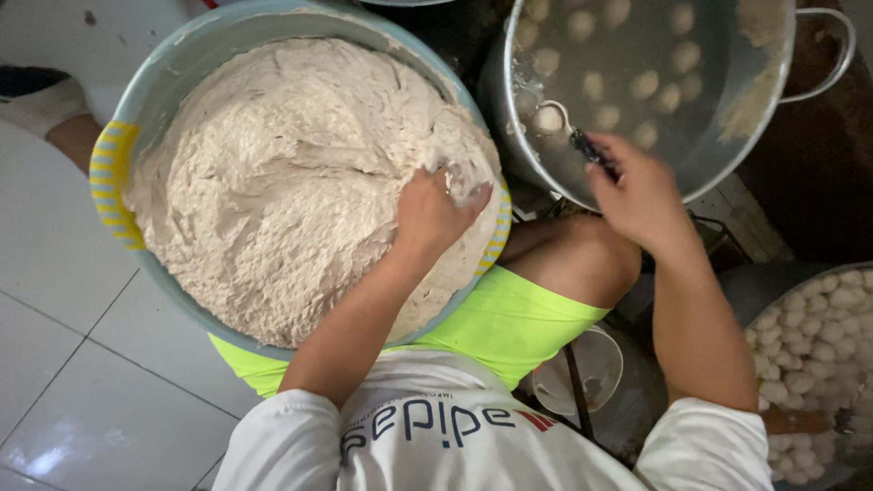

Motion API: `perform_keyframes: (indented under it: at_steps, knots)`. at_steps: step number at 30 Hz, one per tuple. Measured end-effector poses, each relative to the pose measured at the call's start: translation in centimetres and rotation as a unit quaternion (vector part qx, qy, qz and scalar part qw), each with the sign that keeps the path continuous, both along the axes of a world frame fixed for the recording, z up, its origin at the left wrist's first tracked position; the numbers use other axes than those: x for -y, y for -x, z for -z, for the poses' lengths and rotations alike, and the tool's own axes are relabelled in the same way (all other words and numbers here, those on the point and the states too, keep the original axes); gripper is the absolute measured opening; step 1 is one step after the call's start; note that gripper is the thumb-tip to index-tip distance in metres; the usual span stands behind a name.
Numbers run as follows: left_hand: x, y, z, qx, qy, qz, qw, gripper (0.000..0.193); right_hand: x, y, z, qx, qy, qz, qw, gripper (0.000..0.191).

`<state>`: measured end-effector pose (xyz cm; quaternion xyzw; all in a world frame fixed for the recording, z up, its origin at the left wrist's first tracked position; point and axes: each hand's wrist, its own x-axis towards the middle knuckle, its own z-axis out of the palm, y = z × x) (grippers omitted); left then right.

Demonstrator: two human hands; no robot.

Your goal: The person scoops dough from a large basin using a small spoon and drops it into a pot of boiling water. The person repeats this process continuously, forming small dough balls that cook in the water.

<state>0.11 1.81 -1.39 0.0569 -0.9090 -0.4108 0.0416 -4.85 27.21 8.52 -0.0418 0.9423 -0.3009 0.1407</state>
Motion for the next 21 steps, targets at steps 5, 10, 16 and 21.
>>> perform_keyframes:
  at_steps: [5, 10, 16, 21]
  knots:
    - [0.4, 0.1, 0.1, -0.040, -0.124, 0.009, 0.991, 0.026, 0.1, -0.2, 0.0, 0.036, 0.035, 0.094, 0.994, 0.036]
    - [-0.5, -0.4, -0.3, -0.064, -0.255, -0.010, 0.965, 0.026, 2.7, -3.3, -0.4, 0.226, 0.167, 0.056, 0.958, 0.048]
    - [-1.0, 0.0, 0.4, -0.040, -0.142, 0.021, 0.989, 0.016, 5.5, -5.7, -2.0, 0.111, 0.109, -0.092, 0.984, 0.044]
    - [-0.3, 0.4, 0.3, 0.024, -0.079, 0.038, 0.996, 0.026, 5.0, -4.8, -0.9, 0.329, 0.252, 0.019, 0.910, 0.043]
